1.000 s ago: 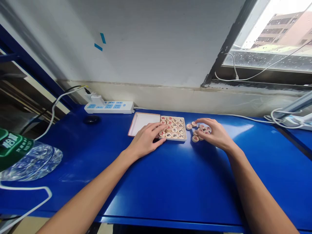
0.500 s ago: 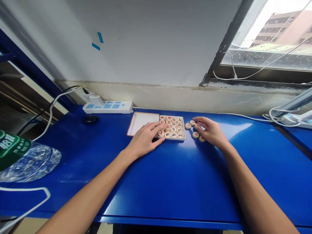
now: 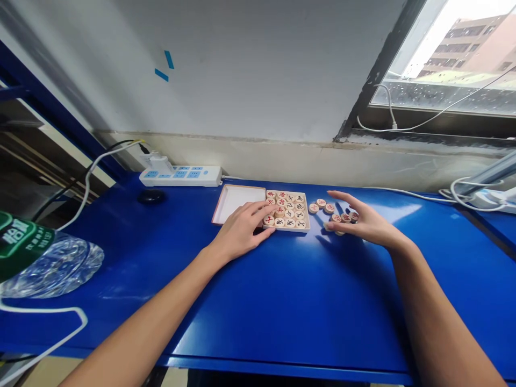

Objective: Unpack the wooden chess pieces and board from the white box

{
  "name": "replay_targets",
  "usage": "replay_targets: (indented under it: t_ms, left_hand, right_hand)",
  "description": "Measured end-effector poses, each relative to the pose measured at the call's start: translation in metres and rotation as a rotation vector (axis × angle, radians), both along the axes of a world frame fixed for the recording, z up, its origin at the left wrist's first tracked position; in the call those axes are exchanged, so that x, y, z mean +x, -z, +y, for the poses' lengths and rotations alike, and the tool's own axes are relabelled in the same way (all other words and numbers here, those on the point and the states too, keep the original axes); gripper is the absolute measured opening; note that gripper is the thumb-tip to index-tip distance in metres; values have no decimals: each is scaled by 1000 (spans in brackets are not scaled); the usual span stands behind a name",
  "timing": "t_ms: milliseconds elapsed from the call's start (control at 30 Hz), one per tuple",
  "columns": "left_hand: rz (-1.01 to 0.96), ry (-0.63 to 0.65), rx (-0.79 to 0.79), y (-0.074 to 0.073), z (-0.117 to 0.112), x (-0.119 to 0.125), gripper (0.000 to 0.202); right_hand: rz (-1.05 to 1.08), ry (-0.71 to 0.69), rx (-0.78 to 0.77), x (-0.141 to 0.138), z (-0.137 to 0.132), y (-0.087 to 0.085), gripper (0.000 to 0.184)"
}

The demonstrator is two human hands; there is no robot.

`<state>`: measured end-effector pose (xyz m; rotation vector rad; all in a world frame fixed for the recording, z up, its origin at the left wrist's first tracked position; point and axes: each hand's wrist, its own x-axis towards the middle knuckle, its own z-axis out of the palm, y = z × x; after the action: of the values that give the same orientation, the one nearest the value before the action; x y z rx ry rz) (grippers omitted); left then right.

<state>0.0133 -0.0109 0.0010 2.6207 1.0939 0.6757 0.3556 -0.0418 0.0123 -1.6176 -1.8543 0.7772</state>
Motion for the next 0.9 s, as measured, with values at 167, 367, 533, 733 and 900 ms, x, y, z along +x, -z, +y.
replay_targets:
  t_ms: [167, 367, 533, 733, 900]
  left_hand:
    - [4, -2, 4, 1, 1, 0, 48]
    - [12, -6, -1, 0, 1, 1, 47]
    - [19, 5, 8, -1, 0, 1, 48]
    - [21, 4, 24, 1, 1, 0, 48]
    - [9, 16, 33, 2, 2, 1, 47]
  right_hand:
    - [-181, 70, 236, 4, 11, 15, 55]
    - [-223, 37, 381, -5, 21, 27, 37]
    - [-236, -28, 315, -6, 13, 16, 49]
    - [-214, -38, 146, 9, 2, 3, 60]
    - [-190, 77, 133, 19, 4, 9, 57]
